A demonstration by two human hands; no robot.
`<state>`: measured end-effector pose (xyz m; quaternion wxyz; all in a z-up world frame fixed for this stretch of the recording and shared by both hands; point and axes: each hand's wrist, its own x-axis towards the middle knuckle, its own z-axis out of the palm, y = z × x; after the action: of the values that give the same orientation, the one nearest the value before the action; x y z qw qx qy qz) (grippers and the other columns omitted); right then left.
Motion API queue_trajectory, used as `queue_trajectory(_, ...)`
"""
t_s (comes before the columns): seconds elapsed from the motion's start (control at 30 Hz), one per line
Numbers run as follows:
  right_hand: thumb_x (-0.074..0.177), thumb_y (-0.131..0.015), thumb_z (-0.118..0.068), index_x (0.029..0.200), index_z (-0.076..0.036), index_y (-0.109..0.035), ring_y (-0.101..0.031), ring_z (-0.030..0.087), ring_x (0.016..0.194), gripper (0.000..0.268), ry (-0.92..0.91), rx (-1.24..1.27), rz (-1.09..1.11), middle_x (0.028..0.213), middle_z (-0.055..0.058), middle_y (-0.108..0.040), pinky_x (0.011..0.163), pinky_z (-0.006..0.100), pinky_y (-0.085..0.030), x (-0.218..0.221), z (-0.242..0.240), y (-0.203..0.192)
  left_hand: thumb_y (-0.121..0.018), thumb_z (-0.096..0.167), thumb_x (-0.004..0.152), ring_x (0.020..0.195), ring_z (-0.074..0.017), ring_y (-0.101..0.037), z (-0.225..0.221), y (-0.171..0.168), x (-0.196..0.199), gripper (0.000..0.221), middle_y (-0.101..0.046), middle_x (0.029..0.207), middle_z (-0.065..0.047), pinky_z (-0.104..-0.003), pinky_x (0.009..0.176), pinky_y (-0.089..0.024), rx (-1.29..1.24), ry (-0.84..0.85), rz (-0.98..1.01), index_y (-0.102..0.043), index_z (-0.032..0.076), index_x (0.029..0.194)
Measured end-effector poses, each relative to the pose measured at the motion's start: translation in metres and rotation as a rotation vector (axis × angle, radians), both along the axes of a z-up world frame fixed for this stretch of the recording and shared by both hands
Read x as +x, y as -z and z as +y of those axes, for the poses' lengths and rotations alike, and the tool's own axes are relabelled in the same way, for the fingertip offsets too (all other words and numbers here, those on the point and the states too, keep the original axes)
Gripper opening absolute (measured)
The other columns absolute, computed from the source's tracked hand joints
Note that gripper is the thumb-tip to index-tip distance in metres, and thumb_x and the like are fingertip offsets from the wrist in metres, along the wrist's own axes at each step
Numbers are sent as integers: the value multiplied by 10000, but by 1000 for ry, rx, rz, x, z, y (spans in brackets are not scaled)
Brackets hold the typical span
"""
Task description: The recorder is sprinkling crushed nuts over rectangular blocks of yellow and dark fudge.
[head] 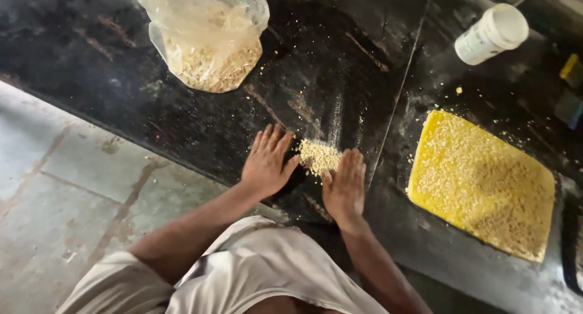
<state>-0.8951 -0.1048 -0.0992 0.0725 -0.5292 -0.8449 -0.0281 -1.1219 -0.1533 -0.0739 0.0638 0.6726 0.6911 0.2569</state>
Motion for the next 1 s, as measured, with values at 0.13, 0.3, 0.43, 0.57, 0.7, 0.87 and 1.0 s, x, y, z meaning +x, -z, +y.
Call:
queue_trajectory(0.13,1059,-438,-363,1567,118,-175,-164,424,1543,747,9,-40,171,1633,323,-196,1263,477,-142,-38,14,1,-447,478,1042,1520,-386,-265,19,12,13,685,-365,1590,-247,-489,1251,-164,3,58,-118,-418,-17,1516)
queue_trajectory(0.3,959,-577,-231,1516,56,-383,-355,394,1469,656,-151,111,327,1557,241,-423,1236,486,-283,-76,33,4,-529,382,1027,1414,-418,-477,35,16,16,580,-550,1465,-261,-480,1213,-333,209,140,-440,-501,-32,1432)
queue_trajectory(0.43,906,-653,-260,1320,-36,-569,-464,400,1321,478,58,-126,336,1364,184,-548,1102,492,-369,-90,27,-30,-520,352,1034,1352,-450,-517,38,10,16,548,-571,1423,-286,-489,1165,-390,264,279,-548,-513,-50,1407)
queue_trajectory(0.57,896,-633,-172,1203,-62,-639,-565,370,1181,326,-112,187,311,1209,135,-632,1050,468,-460,-87,43,-4,-519,355,1048,1334,-457,-517,33,8,9,565,-556,1437,-294,-505,1158,-386,302,263,-518,-503,-65,1427)
queue_trajectory(0.7,920,-607,-171,1092,-100,-661,-619,330,1132,194,-13,146,272,1132,103,-676,971,425,-523,-88,60,-8,-552,328,1045,1361,-495,-482,34,5,11,569,-511,1460,-329,-518,1160,-381,378,253,-570,-483,-87,1429)
queue_trajectory(0.87,927,-653,-310,918,-105,-702,-681,378,912,211,166,7,420,950,155,-714,760,470,-529,-91,76,-29,-584,306,1024,1379,-483,-482,37,19,9,567,-505,1475,-320,-513,1169,-382,376,248,-616,-486,-63,1443)
queue_trajectory(1.0,1022,-637,-386,780,-77,-693,-689,357,699,396,360,136,740,727,136,-689,604,450,-503,-70,120,1,-587,285,1024,1378,-499,-466,35,16,10,574,-502,1467,-325,-526,1154,-372,338,241,-580,-468,-69,1459)
